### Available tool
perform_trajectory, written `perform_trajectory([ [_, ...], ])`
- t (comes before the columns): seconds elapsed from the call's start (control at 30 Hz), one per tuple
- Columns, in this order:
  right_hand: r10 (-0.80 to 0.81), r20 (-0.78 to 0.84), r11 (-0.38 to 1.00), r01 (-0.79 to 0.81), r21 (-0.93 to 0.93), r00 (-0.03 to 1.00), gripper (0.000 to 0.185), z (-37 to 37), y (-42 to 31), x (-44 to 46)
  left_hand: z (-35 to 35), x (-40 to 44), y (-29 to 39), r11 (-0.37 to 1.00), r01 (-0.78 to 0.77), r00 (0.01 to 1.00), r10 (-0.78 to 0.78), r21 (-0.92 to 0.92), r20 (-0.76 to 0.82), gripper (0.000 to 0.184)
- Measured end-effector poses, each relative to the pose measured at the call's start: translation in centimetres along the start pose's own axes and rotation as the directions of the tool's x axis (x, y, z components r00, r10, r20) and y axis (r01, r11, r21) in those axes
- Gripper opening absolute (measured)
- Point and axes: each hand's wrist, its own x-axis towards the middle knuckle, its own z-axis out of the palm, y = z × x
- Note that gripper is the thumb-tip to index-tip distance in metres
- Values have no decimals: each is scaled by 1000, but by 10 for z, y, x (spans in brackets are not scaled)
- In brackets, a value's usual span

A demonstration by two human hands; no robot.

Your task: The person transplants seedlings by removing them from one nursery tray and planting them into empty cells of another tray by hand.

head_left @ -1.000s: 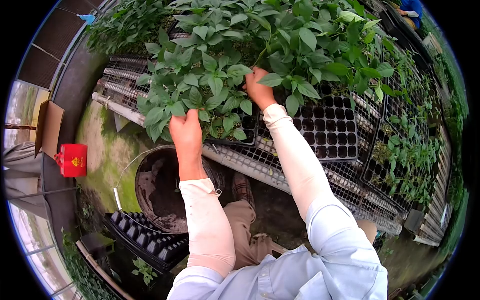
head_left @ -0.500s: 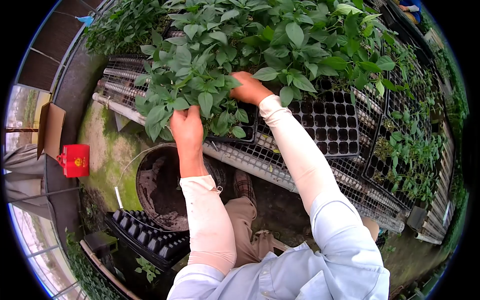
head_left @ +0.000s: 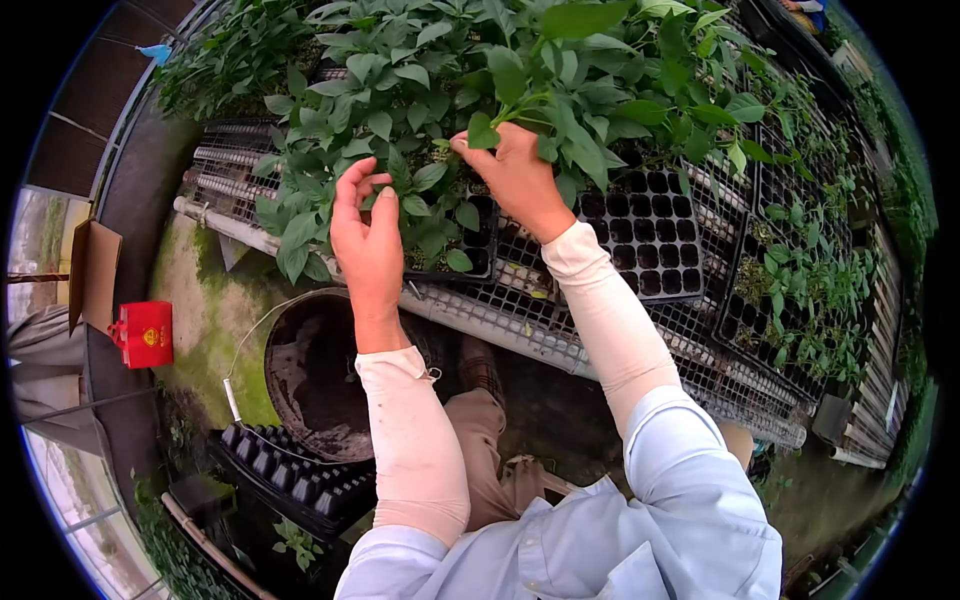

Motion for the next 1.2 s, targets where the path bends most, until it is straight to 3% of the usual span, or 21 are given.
perform_trajectory([
  [0.03, 99, 31, 981, -103, 163, 995, 20, -15, -10, -7, 4, -2, 7, 1000, 2, 1000, -1, -10, 15, 25],
  [0.07, 71, 20, 963, -74, 258, 997, 19, -29, -19, -13, 9, -5, 11, 996, -85, 993, 82, 28, 80, 25],
  [0.13, 53, 47, 987, -60, 149, 997, 19, -63, -31, -24, 22, -11, 18, 978, -202, 952, 183, 57, 244, 25],
  [0.17, 20, 94, 998, -26, 63, 995, 19, -79, -37, -29, 30, -15, 19, 979, -199, 948, 182, 40, 259, 25],
  [0.23, -9, 118, 1000, 6, 22, 993, 18, -112, -44, -42, 46, -21, 21, 933, -354, 880, 308, 68, 361, 21],
  [0.3, 87, 199, 994, -97, 40, 976, 18, -144, -27, -55, 54, -24, 23, 932, -360, 874, 321, 45, 364, 19],
  [0.37, 120, 109, 987, -131, 98, 987, 22, -171, -3, -66, 58, -26, 24, 940, -339, 831, 275, 48, 484, 20],
  [0.5, 205, 13, 945, -195, -264, 979, 25, -218, 59, -74, 70, -32, 24, 920, -381, 774, 267, 86, 575, 18],
  [0.53, 206, 13, 945, -196, -263, 978, 25, -223, 66, -74, 74, -36, 25, 927, -363, 776, 245, 94, 581, 17],
  [0.57, 280, -25, 883, -267, -385, 960, 27, -227, 74, -73, 77, -38, 26, 927, -364, 776, 245, 95, 582, 17],
  [0.6, 347, -72, 800, -335, -497, 935, 29, -229, 82, -73, 80, -40, 28, 957, -270, 768, 151, 102, 623, 17],
  [0.63, 350, -74, 800, -339, -496, 934, 29, -228, 89, -73, 83, -42, 28, 978, -174, 747, 56, 114, 662, 17],
  [0.7, 360, -177, 732, -395, -555, 916, 33, -222, 104, -71, 89, -44, 25, 978, -176, 738, 55, 114, 673, 17],
  [0.73, 269, -180, 779, -324, -537, 946, 35, -218, 137, -72, 90, -44, 25, 975, -167, 739, 25, 147, 674, 17],
  [0.83, 344, -226, 784, -411, -465, 911, 35, -202, 142, -59, 94, -45, 22, 969, -162, 740, -4, 184, 672, 17],
  [0.9, 253, -225, 778, -336, -531, 941, 33, -189, 147, -48, 96, -44, 22, 974, -151, 737, -5, 171, 675, 17],
  [0.97, 126, -206, 686, -235, -688, 970, 30, -178, 145, -43, 96, -44, 20, 970, -160, 735, -6, 183, 678, 18],
  [1.0, 106, -301, 812, -257, -524, 948, 27, -170, 188, -33, 96, -44, 19, 966, -171, 730, -7, 192, 683, 18],
  [1.03, 105, -299, 814, -255, -523, 949, 27, -168, 183, -32, 96, -44, 18, 966, -170, 732, -7, 193, 681, 18],
  [1.1, 316, -217, 715, -382, -586, 924, 27, -164, 164, -28, 95, -44, 18, 961, -187, 725, -7, 206, 689, 20],
  [1.2, 337, -178, 716, -375, -590, 924, 32, -163, 183, -29, 93, -44, 15, 960, -177, 726, -21, 216, 687, 21],
])
